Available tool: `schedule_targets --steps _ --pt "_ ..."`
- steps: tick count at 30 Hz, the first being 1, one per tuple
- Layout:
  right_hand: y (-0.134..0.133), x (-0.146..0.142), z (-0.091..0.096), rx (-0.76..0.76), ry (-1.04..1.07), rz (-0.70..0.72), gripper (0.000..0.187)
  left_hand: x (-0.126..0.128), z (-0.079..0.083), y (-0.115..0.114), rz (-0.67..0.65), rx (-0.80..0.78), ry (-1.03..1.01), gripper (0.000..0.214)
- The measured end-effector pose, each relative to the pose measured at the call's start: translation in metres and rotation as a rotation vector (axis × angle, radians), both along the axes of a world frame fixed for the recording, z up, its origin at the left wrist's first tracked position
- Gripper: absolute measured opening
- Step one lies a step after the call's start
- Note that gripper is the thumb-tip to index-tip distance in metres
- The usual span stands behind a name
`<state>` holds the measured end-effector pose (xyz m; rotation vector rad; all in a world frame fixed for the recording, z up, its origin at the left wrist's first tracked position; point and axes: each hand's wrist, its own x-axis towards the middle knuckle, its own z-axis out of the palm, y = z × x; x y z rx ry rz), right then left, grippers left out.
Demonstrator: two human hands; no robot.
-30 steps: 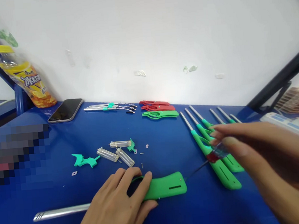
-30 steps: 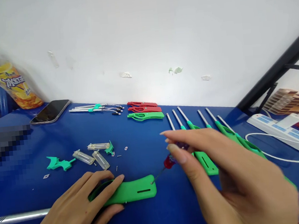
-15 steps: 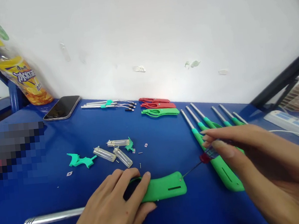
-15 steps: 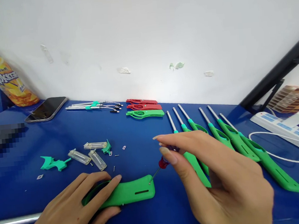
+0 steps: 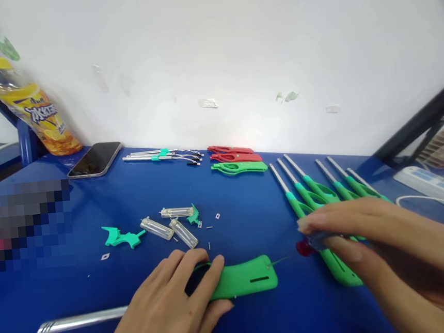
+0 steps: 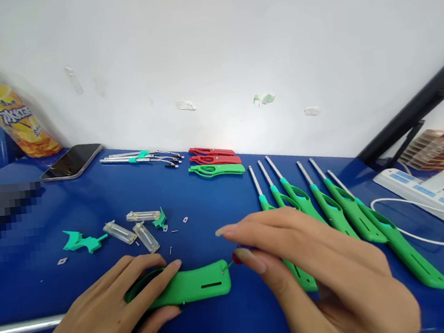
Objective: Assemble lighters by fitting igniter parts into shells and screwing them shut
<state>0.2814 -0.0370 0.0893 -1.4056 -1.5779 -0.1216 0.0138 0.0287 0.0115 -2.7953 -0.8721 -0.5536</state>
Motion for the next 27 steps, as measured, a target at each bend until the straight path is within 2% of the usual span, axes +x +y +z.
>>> schedule_targets --steps 4,8,14,17,23,27 --pt "-0.003 0.001 0.005 -0.006 -0.017 0.024 0.018 0.001 0.001 0.000 0.008 -0.014 0.011 0.041" --pt "0.001 0.001 0.013 -0.036 -0.020 0.177 0.021 0.004 0.004 0.001 -0.007 -0.045 0.032 0.041" --pt "0.007 -0.009 0.011 -0.039 0.101 0.165 0.022 0.006 0.005 0.001 0.010 -0.059 0.018 0.039" --pt "0.008 -0.012 0.010 -0.072 0.147 0.203 0.024 0.006 0.004 -0.001 0.011 -0.072 0.005 0.039" --pt "0.008 -0.008 0.013 -0.078 0.129 0.314 0.029 0.008 0.005 -0.004 0.050 -0.124 0.019 0.040" --pt "0.008 -0.006 0.010 -0.064 0.056 0.292 0.021 0.007 0.004 -0.002 0.042 -0.109 0.018 0.040"
